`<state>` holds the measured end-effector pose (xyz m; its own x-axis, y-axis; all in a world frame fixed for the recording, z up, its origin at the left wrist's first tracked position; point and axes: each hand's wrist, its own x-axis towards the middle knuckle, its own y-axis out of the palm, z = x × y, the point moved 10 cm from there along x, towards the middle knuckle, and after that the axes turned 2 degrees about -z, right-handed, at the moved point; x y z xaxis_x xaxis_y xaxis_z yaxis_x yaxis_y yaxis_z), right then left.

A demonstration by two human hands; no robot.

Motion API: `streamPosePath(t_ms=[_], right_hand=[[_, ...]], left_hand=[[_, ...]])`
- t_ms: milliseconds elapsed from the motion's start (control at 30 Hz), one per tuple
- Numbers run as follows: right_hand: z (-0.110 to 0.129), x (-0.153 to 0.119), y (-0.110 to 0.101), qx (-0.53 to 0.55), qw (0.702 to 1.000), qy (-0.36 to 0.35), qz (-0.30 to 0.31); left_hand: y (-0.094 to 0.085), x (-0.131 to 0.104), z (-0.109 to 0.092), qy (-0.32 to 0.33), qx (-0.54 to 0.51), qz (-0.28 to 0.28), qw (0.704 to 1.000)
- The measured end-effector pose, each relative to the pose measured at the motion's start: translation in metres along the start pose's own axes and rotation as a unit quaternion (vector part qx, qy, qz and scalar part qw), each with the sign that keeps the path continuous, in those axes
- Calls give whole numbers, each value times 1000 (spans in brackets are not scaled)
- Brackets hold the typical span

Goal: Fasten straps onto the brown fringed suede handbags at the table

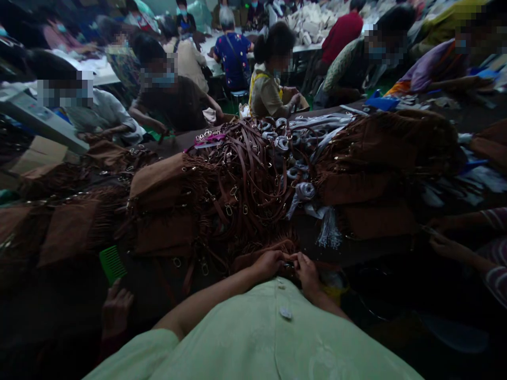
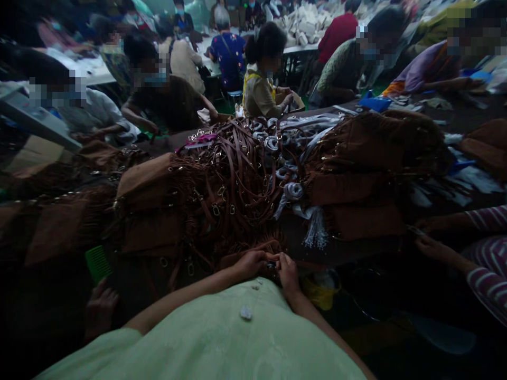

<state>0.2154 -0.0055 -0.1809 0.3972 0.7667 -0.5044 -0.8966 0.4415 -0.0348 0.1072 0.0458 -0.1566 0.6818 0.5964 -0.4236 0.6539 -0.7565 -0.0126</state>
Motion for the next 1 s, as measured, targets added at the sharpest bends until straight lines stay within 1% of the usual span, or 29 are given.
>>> streamPosePath(t_ms=[100,167,267,333,400,467,500,567,633,667,733,767,833,900,933,967,1000], right_hand=[[-8,1,-1,63,997,35,-18],[-11,2,-2,83,995,52,-26],[-15,3,0,99,993,68,-20],[-16,4,2,96,993,65,-12],[-14,4,4,71,996,56,-5],[-6,3,3,13,999,33,-5],[2,2,2,-30,1000,6,-5],[26,-3,5,-124,990,-73,6],[45,-8,14,-199,969,-142,38],[50,-10,19,-221,961,-158,59],[51,-10,23,-235,955,-159,82],[49,-8,22,-229,958,-153,80],[41,-1,14,-199,969,-133,58],[30,7,5,-165,980,-106,30],[25,10,2,-154,983,-94,22],[22,12,1,-147,985,-85,20],[20,14,0,-144,986,-80,24]], left_hand=[[-2,1,-5,27,22,2,999],[-1,2,-6,39,29,16,999],[0,3,-6,52,12,28,998],[-1,5,-2,41,6,18,999],[-3,7,4,13,33,3,999],[-6,7,7,-6,84,-14,996],[-8,6,4,-5,116,-28,993],[-15,4,-9,23,187,-65,980],[-22,1,-25,55,251,-104,961],[-24,1,-30,62,272,-119,953],[-29,3,-30,54,279,-138,949],[-31,6,-27,46,268,-140,952],[-32,18,-19,33,238,-123,963],[-35,37,-16,20,224,-99,969],[-39,50,-20,18,231,-94,968],[-44,65,-28,23,248,-94,964],[-52,82,-42,36,276,-105,955]])
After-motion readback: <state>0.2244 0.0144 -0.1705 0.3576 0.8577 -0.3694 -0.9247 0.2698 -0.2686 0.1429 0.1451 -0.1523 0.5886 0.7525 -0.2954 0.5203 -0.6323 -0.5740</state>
